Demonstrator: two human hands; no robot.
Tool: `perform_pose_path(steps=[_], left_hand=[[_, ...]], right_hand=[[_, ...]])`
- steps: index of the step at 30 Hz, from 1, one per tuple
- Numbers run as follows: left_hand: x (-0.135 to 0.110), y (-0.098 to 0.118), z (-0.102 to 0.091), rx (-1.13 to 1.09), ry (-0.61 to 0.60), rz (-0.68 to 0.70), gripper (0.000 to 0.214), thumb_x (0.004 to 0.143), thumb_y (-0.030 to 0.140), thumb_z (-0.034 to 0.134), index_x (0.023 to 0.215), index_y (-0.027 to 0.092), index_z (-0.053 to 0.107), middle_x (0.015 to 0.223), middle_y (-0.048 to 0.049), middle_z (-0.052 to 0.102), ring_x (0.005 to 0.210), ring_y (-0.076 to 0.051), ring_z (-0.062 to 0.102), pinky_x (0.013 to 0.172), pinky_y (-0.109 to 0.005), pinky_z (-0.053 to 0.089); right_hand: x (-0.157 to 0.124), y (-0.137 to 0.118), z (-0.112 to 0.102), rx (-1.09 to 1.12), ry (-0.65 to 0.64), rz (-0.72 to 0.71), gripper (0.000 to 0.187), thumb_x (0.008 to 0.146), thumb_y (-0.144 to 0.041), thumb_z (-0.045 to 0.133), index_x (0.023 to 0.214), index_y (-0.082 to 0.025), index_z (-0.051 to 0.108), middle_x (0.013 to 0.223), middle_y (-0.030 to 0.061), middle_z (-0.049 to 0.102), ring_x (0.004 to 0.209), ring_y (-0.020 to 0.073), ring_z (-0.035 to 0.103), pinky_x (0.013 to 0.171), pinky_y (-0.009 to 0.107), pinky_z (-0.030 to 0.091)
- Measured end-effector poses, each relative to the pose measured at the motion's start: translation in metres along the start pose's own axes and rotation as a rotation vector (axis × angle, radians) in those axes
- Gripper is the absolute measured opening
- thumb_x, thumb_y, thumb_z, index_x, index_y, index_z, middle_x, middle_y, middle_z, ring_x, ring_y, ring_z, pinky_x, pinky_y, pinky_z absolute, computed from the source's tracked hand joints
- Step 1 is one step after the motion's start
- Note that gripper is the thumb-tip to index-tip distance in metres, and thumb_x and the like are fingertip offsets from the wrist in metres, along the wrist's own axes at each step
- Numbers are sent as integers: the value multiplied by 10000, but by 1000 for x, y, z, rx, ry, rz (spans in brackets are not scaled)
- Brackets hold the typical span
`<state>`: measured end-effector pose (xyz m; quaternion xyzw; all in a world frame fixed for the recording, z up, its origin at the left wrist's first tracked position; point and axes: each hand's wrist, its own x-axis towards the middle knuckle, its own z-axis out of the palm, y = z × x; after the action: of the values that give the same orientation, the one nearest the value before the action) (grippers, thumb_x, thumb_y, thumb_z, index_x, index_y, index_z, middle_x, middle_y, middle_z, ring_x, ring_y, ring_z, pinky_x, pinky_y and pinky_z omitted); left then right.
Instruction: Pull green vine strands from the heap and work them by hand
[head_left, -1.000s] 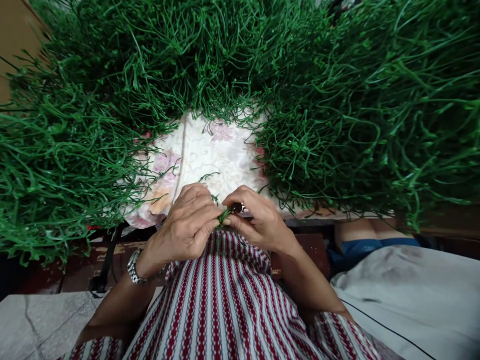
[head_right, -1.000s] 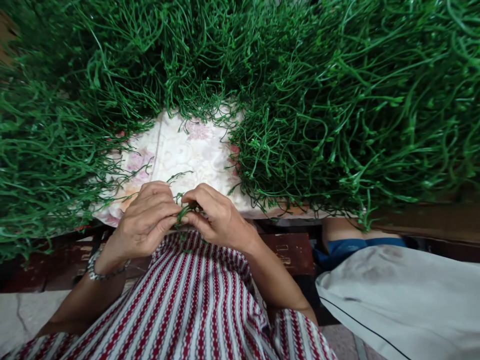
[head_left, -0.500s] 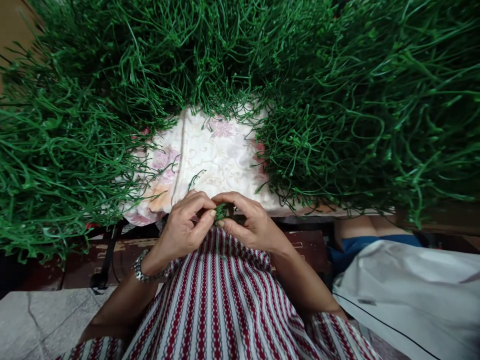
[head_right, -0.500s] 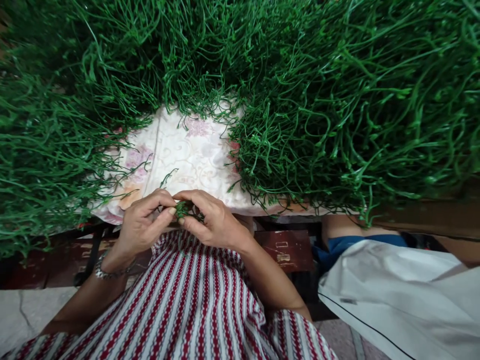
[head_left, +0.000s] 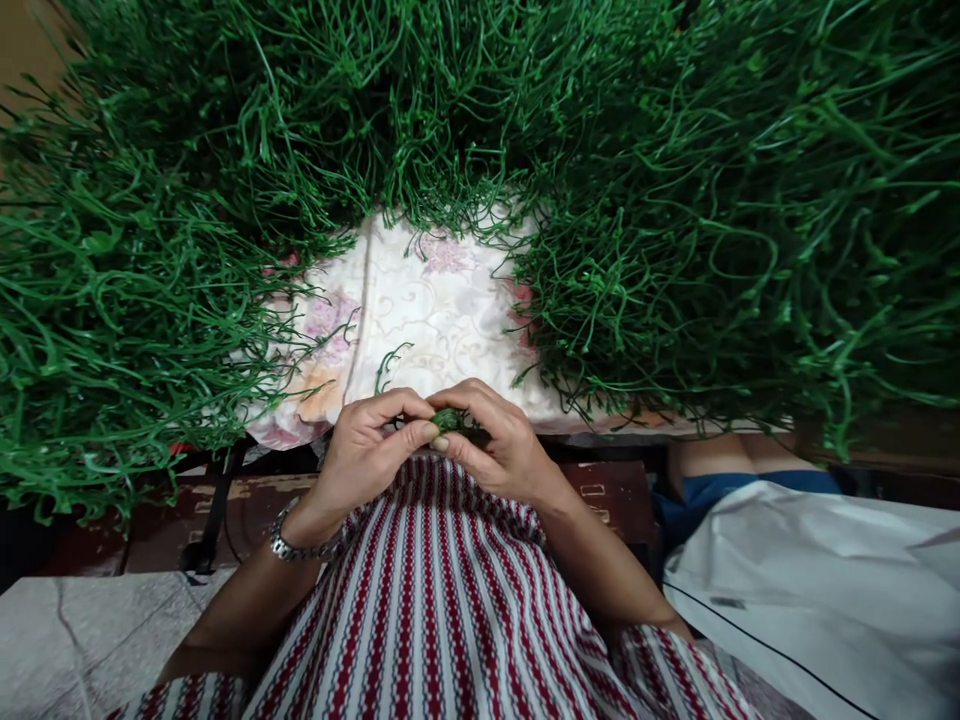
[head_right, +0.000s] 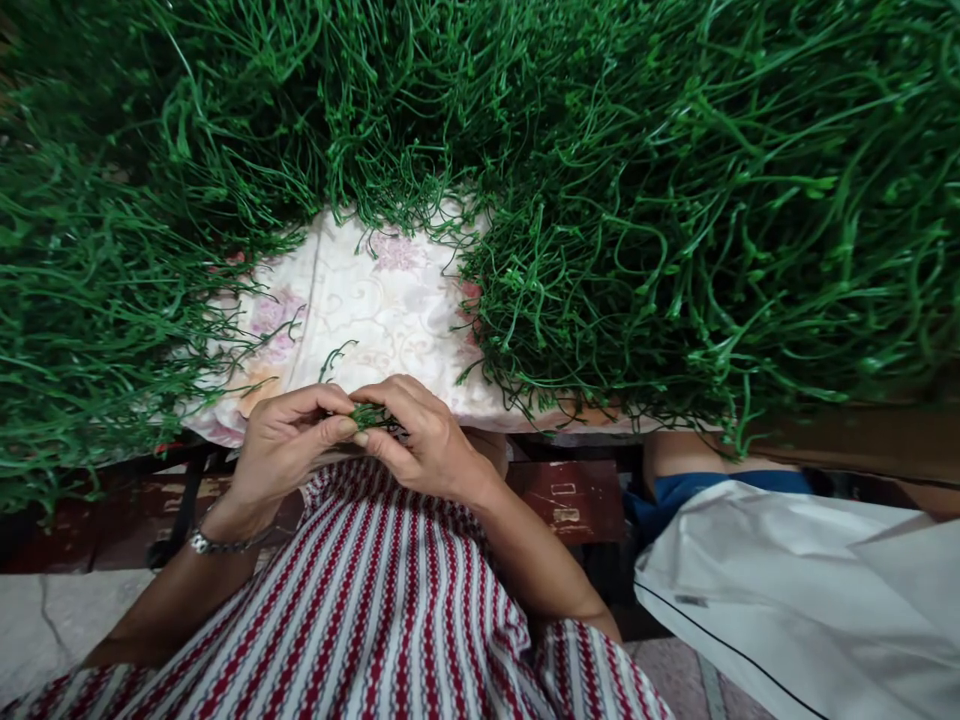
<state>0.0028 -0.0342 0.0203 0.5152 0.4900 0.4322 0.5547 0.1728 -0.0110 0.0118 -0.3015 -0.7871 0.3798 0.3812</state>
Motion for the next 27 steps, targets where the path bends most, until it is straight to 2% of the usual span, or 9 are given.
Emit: perform_pose_path(steps=[3, 8, 11, 19, 23, 27], left_hand=[[-1, 0, -4, 70, -30, -1, 95, 784, 250, 598, 726, 176, 591, 670, -1, 546, 634, -127, 509, 595, -235, 388], [3, 9, -8, 469, -153, 176, 128, 819, 172, 499, 693, 173, 479, 694, 6, 474, 688, -131, 454, 655, -267, 363], [5, 13, -8, 630, -238, 216, 123, 826, 154, 457, 706, 177, 445, 720, 2, 476, 724, -141, 450, 689, -285, 359], [3, 9, -6, 629, -236, 122, 87, 836, 201, 469, 753, 178, 477, 706, 12, 506, 710, -132, 461, 670, -264, 359], [3, 6, -5, 568, -208, 89, 120, 813, 253, 533, 731, 171, 503, 692, 15, 524, 691, -125, 471, 660, -257, 364], [3, 8, -7, 574, -211, 100, 181, 809, 233, 538, 659, 163, 463, 613, 37, 469, 617, -101, 420, 601, -236, 326]], right_hand=[[-3, 2, -1, 41, 10, 54, 173, 847, -229, 558, 999, -148, 560, 865, 53, 607, 820, 141, 566, 755, 284, 456], [-4, 2, -4, 73, 5, 71, 107, 848, -191, 536, 937, -146, 573, 858, 56, 585, 836, 146, 552, 763, 285, 441], [-4, 2, -3, 41, 5, 73, 63, 835, -173, 529, 886, -148, 556, 838, 53, 566, 828, 156, 529, 767, 304, 425], [-4, -2, -5, 31, -109, 183, 75, 838, -113, 449, 884, -156, 490, 768, 9, 526, 713, 111, 487, 665, 232, 399], [-5, -3, -5, -74, -128, 143, 100, 849, -138, 436, 934, -154, 487, 824, 38, 551, 756, 130, 499, 696, 253, 408], [-6, -3, -6, -165, -159, 91, 131, 889, -205, 441, 995, -149, 491, 903, 73, 578, 821, 150, 513, 737, 274, 410]])
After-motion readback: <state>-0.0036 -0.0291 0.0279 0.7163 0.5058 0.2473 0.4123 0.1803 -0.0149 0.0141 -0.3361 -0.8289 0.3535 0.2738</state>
